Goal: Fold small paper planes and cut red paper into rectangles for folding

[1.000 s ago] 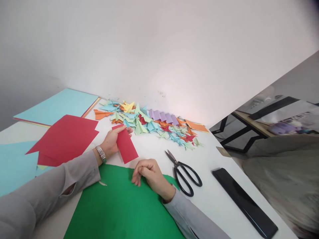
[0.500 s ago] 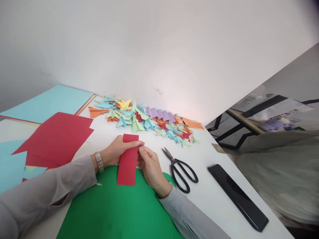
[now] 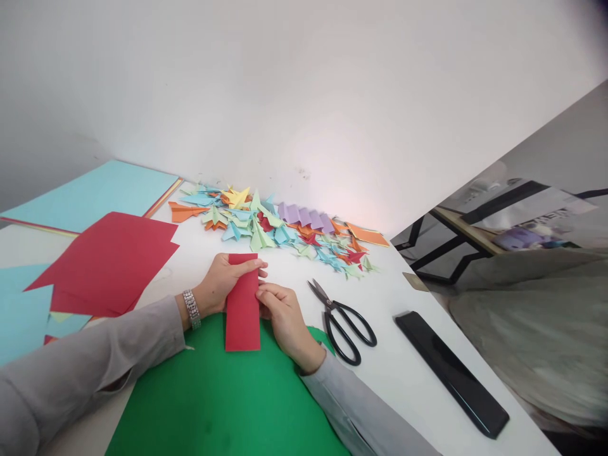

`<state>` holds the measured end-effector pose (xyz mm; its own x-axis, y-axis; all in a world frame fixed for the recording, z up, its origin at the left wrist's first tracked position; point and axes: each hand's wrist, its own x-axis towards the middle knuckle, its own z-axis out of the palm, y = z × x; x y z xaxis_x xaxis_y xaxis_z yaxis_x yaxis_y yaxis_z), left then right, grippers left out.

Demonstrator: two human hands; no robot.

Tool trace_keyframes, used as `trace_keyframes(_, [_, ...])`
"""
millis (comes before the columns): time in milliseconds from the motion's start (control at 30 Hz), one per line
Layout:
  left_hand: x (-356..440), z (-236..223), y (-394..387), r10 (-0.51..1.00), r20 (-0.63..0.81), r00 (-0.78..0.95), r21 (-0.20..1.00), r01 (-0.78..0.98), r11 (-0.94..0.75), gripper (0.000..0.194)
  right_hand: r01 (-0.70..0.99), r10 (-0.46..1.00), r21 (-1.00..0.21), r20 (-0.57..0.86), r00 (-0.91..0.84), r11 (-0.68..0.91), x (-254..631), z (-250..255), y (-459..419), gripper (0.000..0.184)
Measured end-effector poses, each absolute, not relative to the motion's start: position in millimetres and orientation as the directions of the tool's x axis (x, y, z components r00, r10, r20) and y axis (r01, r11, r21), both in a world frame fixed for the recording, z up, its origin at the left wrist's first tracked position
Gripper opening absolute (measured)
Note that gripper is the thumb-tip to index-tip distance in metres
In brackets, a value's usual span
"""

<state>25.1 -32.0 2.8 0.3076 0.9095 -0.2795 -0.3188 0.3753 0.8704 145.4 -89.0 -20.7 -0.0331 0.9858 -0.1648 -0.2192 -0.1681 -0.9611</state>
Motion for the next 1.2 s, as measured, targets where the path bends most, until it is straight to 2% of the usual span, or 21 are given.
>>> trace_keyframes(200, [22,8,-23,0.946,-0.288,0.150,0.854,-0.406,0.325,0.014,-0.150,0.991,-0.979,-0.134,-0.016,-0.135,147,-22,-90,0.016])
trace_keyframes(433, [17,11,-14,0.942,-0.326,0.087,0.844,-0.423,0.331,0.013,-0.167,0.990,-0.977,-0.122,-0.075,-0.133,147,-23,-90,0.016])
trace_keyframes(733, [6,4,5,0.931,-0.354,0.093,0.791,-0.501,0.351,0.018,-0.181,0.992,-0.979,-0.080,-0.102,-0.097,147,-19,-94,0.016])
trace_keyframes(1200, [5,8,10,0.902,-0.412,0.127,0.679,-0.617,0.397,0.009,-0.189,0.992,-0.977,-0.084,-0.093,-0.101,150,-19,-99,0.015])
